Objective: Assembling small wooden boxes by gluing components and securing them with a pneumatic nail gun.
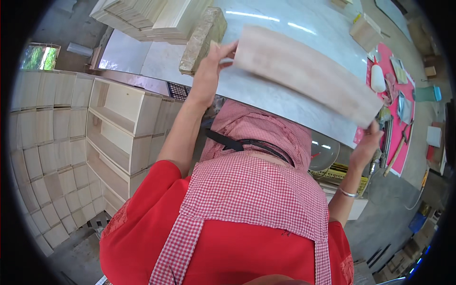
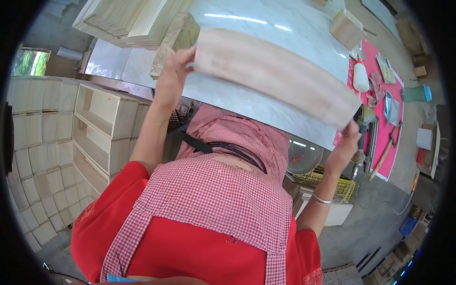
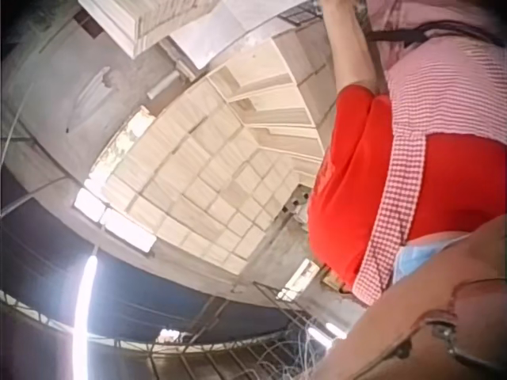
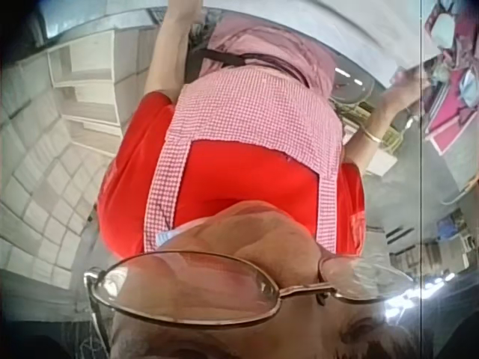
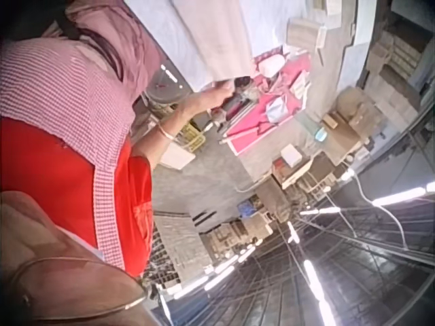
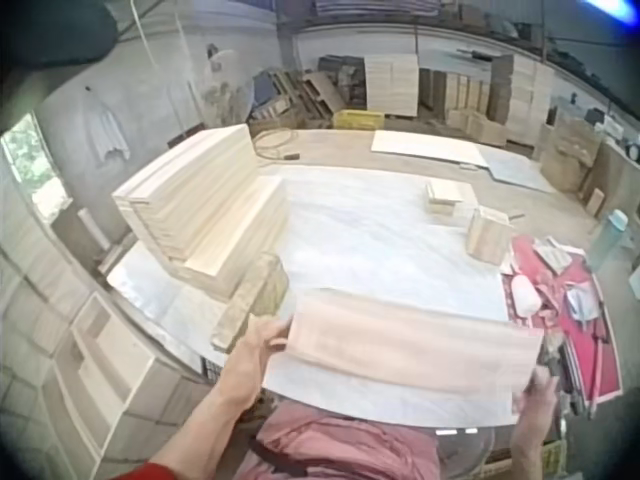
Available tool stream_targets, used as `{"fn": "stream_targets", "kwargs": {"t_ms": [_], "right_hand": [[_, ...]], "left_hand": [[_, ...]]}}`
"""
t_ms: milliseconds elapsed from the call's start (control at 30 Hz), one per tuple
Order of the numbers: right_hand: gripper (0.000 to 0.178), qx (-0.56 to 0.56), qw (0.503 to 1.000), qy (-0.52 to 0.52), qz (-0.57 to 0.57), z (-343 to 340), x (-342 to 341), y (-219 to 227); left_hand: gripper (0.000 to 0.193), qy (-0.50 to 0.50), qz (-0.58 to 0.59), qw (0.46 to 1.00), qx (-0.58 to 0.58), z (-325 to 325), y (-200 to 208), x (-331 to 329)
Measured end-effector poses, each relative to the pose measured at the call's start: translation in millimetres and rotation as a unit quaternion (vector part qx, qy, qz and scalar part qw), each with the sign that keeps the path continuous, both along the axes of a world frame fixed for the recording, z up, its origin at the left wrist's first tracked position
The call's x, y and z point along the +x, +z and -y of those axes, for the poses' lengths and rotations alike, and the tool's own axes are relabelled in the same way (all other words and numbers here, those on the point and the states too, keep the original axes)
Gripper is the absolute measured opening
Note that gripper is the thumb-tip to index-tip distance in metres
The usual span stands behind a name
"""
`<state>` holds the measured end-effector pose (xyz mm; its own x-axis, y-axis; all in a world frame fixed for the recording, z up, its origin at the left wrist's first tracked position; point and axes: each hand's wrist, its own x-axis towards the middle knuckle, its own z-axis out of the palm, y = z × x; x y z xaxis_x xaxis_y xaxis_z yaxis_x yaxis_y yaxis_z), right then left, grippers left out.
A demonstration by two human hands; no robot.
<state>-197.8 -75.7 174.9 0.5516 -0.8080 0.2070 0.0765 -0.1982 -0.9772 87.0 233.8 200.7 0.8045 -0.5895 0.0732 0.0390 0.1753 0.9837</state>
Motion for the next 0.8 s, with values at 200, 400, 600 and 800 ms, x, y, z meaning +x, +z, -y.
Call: {"fn": "stream_targets", "kwargs": {"t_ms": [200, 400, 600, 800], "right_hand": [[0.042, -0.069, 0.986, 0.064, -0.135, 47.8, 22.4, 12.0], [0.040, -0.052, 0.972, 0.046, -0.223, 56.6, 38.7, -4.7], [0.046, 0.001, 0.968, 0.025, -0.250, 62.7, 54.7, -1.6], [0.043, 0.008, 0.954, 0.047, -0.295, 72.0, 73.5, 3.7]], "left_hand": [[0.047, 0.009, 0.007, 0.995, 0.101, 25.5, 6.8, 22.8], [0.038, -0.002, -0.107, 0.985, 0.133, 34.2, -10.3, 27.3], [0.035, 0.046, -0.130, 0.974, 0.182, 44.3, -20.2, 43.9], [0.034, 0.084, -0.110, 0.958, 0.250, 58.1, -31.2, 64.2]]}}
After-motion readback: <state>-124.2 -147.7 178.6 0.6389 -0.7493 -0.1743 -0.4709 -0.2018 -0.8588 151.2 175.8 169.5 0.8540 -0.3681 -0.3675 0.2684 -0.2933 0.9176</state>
